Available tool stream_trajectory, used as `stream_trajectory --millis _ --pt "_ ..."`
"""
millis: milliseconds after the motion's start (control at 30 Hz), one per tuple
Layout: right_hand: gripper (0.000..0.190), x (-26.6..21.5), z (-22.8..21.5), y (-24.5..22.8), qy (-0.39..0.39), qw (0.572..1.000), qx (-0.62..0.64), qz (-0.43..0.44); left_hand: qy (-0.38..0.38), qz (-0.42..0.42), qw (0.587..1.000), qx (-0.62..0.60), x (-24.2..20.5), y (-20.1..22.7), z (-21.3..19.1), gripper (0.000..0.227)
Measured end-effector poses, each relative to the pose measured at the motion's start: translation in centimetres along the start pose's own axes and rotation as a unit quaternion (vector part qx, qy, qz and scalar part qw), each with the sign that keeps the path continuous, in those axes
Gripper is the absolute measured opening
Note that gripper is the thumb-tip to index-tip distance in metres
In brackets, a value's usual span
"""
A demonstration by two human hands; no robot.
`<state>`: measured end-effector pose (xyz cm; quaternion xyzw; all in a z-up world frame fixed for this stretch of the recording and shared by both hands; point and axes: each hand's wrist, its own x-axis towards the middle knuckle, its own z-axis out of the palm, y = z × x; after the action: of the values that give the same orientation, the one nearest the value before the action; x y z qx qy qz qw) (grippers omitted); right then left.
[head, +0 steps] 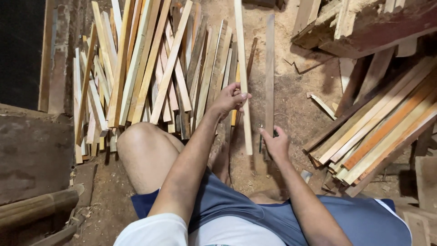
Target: The person marks and shaves thin wooden strips using a pencil and a metal tool in a workshop environment.
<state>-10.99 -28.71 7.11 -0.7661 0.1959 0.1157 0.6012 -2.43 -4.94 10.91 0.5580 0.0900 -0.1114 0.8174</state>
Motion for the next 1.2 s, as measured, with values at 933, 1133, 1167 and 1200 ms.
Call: stream_trajectory --millis 933,1133,1167,1200 --pt "0.048 -2.9 -3.6 1.6 0.078 0.81 -0.156 -0.56 -0.178 0.007 0.972 -0.153 -4.3 -1.7 6.1 0.047" --pt "0.048 -3.8 -4.0 1.4 0.091 0.796 -0.183 -0.569 -0.175 0.02 0.973 -0.15 -3.9 -1.3 5.7 0.046" --pt "0.047 -4.1 -4.0 1.0 0.091 0.798 -0.183 -0.568 -0.165 0.013 0.976 -0.14 -4.0 -1.1 5.7 0.046" --pt "0.047 -4.4 -4.0 0.6 0.091 0.799 -0.183 -0.566 -0.156 0.006 0.979 -0.129 -4.1 -0.8 5.7 0.046"
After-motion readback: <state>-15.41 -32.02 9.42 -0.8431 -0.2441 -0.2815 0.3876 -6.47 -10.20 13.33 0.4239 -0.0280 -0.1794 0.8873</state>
